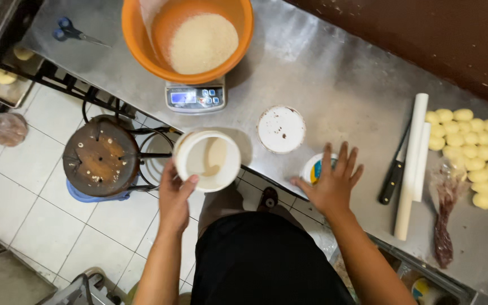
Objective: The person weighs ingredients in a bowl on a digital scale, adds a small packet of powder, pours liquid from a plastic bag, and adds white powder from a plastic container.
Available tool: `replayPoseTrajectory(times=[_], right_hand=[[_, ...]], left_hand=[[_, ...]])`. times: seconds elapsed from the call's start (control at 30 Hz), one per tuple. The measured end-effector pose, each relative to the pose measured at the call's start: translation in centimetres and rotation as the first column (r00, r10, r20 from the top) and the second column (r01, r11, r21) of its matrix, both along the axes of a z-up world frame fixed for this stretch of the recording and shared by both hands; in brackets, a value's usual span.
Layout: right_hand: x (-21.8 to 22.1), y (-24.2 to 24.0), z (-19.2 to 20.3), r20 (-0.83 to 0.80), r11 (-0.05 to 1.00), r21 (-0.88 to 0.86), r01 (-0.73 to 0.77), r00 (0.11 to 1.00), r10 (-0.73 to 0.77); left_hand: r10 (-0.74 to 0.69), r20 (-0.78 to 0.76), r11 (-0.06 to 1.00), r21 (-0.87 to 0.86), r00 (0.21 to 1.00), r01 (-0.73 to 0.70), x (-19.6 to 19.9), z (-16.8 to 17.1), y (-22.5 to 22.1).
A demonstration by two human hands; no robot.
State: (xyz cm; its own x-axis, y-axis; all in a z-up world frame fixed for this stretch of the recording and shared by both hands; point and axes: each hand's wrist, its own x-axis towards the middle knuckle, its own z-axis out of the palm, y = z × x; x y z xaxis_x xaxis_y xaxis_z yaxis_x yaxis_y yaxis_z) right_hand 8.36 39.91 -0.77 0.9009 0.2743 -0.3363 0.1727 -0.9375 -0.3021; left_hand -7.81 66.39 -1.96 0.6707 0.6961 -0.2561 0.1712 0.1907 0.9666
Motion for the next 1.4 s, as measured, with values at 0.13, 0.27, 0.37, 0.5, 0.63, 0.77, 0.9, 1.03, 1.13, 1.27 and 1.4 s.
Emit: replayPoseTrajectory(times=[0.13, 0.27, 0.37, 0.5, 0.63, 0.77, 0.9, 1.03, 1.13, 1.27, 1.4], right_hand=[[0.2, 6.3, -0.6, 0.530, 0.874, 0.233, -0.425, 0.809, 0.252], [1.3, 14.8, -0.8, 0.223, 0.814, 0.175, -0.554, 0.828, 0.515], [2.9, 19.0, -2.5, 0.115, 0.829, 0.133, -0.544, 0.839, 0.532], [3.4, 21.4, -4.4, 0.101, 0.852, 0.013, -0.523, 0.849, 0.519], [2.7, 23.3, -2.3, 0.021, 0.858, -0.238, -0.456, 0.880, 0.474], [1.8, 24.2, -0.9, 0.000, 0.870, -0.291, -0.399, 0.909, 0.417], [0.7, 23.2, -1.5, -0.039, 0.891, -0.254, -0.375, 0.925, 0.379], [-2.0, 19.4, -5.1, 0.256, 0.883, 0.133, -0.450, 0.876, 0.408], [-3.6, 17.2, -4.5, 0.307, 0.865, 0.268, -0.425, 0.888, 0.341], [-4.1, 14.4, -3.5, 0.362, 0.874, 0.316, -0.368, 0.899, 0.248], [-4.9, 11.8, -2.8, 0.354, 0.900, 0.332, -0.283, 0.922, 0.159]], left_hand=[[0.185, 0.109, 0.983, 0.001, 0.977, -0.186, -1.3, -0.3, 4.7], [0.225, 0.283, 0.967, 0.057, 0.932, -0.250, -1.1, 1.4, 9.8], [0.178, 0.326, 0.964, 0.132, 0.928, -0.231, -1.8, 2.1, 14.5], [0.117, 0.390, 0.955, 0.207, 0.913, -0.211, 1.0, 7.0, 18.9], [0.029, 0.435, 0.955, 0.253, 0.900, -0.153, 4.7, 10.1, 22.3], [-0.089, 0.461, 0.949, 0.309, 0.883, -0.065, 6.8, 9.6, 25.0], [-0.211, 0.483, 0.933, 0.359, 0.850, 0.027, 10.5, 10.5, 25.2], [-0.271, 0.354, 0.876, 0.475, 0.895, 0.077, 13.3, 11.9, 23.8], [-0.365, 0.190, 0.702, 0.700, 0.911, 0.135, 15.8, 12.4, 23.2], [-0.466, 0.084, 0.630, 0.730, 0.881, 0.263, 18.5, 12.5, 22.3], [-0.505, 0.051, 0.482, 0.845, 0.862, 0.232, 20.3, 11.1, 21.8]])
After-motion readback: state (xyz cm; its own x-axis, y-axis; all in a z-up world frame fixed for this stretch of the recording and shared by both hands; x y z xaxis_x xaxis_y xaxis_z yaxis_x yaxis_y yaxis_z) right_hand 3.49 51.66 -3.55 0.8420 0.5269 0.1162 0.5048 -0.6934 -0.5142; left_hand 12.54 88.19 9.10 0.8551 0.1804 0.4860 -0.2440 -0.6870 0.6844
